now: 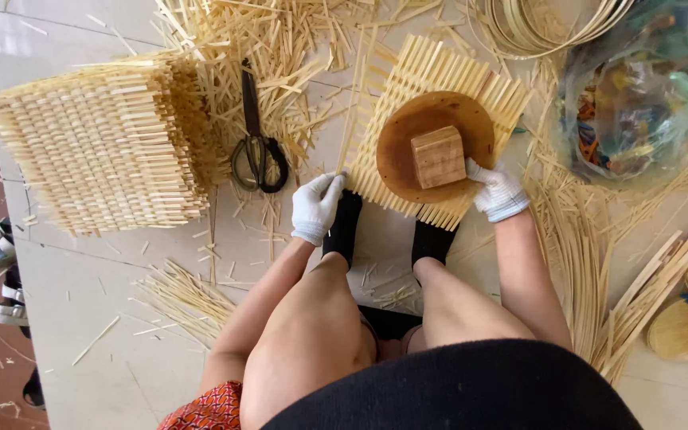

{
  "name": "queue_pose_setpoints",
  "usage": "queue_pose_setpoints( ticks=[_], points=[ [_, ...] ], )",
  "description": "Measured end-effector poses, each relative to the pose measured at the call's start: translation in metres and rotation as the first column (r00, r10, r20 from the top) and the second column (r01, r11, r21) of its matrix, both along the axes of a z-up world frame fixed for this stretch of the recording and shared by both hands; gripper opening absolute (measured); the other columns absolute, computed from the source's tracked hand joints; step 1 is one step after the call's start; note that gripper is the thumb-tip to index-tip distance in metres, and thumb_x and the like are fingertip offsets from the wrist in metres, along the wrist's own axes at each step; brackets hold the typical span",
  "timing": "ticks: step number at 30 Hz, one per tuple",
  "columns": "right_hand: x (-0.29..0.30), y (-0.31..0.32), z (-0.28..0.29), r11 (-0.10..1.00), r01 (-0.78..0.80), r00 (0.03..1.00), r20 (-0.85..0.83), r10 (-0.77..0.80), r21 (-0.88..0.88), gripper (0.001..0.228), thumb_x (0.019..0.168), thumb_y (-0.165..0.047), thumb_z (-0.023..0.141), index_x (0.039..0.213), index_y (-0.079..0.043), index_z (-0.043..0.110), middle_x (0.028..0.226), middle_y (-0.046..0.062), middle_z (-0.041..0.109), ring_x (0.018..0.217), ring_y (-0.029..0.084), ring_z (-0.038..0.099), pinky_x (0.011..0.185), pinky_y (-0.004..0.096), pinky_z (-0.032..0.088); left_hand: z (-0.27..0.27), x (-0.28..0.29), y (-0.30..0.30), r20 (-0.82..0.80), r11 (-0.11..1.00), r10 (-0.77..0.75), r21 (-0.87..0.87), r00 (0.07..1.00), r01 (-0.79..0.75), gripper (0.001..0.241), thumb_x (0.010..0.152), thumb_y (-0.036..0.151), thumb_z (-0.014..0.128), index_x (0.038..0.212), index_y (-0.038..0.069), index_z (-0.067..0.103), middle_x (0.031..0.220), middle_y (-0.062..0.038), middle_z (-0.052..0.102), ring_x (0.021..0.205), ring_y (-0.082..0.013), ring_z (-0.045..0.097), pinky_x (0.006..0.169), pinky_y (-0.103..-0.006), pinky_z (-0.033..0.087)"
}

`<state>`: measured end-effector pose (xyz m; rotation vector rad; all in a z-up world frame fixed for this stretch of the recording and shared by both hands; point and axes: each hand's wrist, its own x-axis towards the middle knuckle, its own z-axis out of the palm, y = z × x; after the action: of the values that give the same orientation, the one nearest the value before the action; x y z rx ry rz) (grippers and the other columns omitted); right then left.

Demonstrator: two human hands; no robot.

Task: The recorder is weaving bamboo strips around a wooden circular mold and trimming the excess with scissors to create circular lids for bamboo steamers.

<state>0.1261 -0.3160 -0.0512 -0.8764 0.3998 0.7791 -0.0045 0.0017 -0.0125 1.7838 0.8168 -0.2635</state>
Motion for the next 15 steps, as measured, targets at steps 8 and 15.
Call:
queue_pose_setpoints(
  ticks=[8, 15],
  points=[
    [-0.007, -0.009, -0.024, 1.0, -0.001, 1.0, 0.003, 0.001, -0.017, 0.065, 0.09, -0.013, 0.077, 0.149, -0.004, 0.052, 0.143, 0.01, 0.063, 0.136, 0.024, 0.058, 0.116, 0.041, 0.045, 0.017, 0.008, -0.001, -0.036, 0.996, -0.082, 0.039, 0.996, 0.083, 0.024, 0.097, 0.022, 0.07, 0.109, 0.002, 0.077, 0.078, -0.01, 0.076, 0.069, -0.0089, 0.066, 0.067, -0.0259, 0.054],
    [-0.009, -0.01, -0.012, 0.999, -0.032, 0.999, 0.025, 0.032, -0.021, 0.063, 0.091, -0.014, 0.077, 0.148, -0.003, 0.053, 0.14, 0.01, 0.064, 0.132, 0.025, 0.059, 0.113, 0.041, 0.046, 0.011, 0.01, 0.022, -0.008, 0.923, -0.258, 0.292, 0.966, 0.249, 0.012, 0.093, 0.017, 0.072, 0.094, 0.006, 0.075, 0.082, -0.012, 0.073, 0.069, -0.0221, 0.069, 0.067, -0.0347, 0.055]
  ],
)
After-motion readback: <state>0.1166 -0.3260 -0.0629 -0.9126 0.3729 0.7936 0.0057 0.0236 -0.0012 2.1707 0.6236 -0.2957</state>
